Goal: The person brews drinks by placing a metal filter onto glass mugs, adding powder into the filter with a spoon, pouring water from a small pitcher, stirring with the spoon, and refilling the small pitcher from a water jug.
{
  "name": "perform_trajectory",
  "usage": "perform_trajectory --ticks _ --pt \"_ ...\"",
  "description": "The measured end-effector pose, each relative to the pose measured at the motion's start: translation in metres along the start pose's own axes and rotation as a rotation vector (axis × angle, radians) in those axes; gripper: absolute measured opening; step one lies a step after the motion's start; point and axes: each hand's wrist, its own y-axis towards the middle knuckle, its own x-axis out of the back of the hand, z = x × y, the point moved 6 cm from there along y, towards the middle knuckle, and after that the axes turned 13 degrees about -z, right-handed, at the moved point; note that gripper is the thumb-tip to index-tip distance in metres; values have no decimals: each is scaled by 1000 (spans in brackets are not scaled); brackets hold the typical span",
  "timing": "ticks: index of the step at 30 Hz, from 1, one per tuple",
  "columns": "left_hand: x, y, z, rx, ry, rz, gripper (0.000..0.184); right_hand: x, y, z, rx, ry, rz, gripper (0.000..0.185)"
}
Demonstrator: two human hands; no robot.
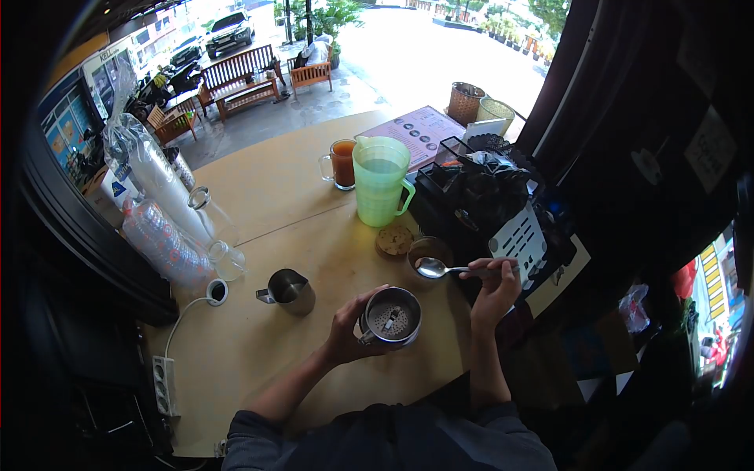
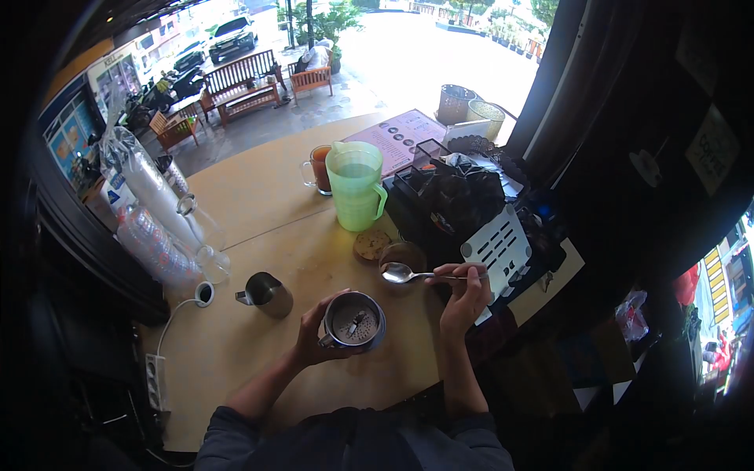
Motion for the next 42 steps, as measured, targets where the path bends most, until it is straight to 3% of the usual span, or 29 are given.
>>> perform_trajectory --ticks 7,9,10,12,13,14,16,17,19,20,22,23,25,28,31,35,38,42 --pt "-1 7 -16 -6 63 -6 92 -27 -34 63 41 4 199 34" --pt "2 7 -27 -14 163 11 95 -37 -48 67 97 -128 380 34" --pt "3 6 -30 39 171 18 100 -37 -50 67 96 -128 381 34" --pt "8 3 -31 93 179 24 105 -45 -61 70 162 -63 589 31" --pt "16 2 -36 13 196 -26 107 -45 -62 67 177 -71 673 18" --pt "24 0 -40 -67 213 -77 110 -46 -59 67 176 -73 673 18" --pt "48 -6 -32 -32 261 -260 95 -56 -68 65 333 -350 896 14" --pt "62 -10 -26 -13 273 -385 88 -57 -68 66 328 -349 876 27" --pt "89 -11 -19 55 382 -681 65 -59 -67 69 334 -348 857 24" --pt "95 -9 -11 56 383 -683 65 -58 -67 70 340 -350 836 21" --pt "121 -19 17 228 546 -899 37 -56 -66 68 333 -346 823 18" --pt "130 -25 36 227 546 -900 37 -55 -65 67 329 -341 809 15" --pt "151 -39 66 281 476 -1017 20 -52 -64 65 318 -291 777 13" --pt "162 -40 75 431 317 -972 27 -52 -63 65 314 -287 780 9" --pt "164 -47 99 443 153 -994 37 -53 -65 61 298 -302 793 7" --pt "159 -51 117 610 -177 -1028 41 -45 -63 52 215 -228 708 16" --pt "164 -41 111 557 -289 -979 25 -44 -64 51 207 -214 677 22" --pt "156 8 56 513 -349 -1000 31 -44 -65 53 220 -234 677 23"
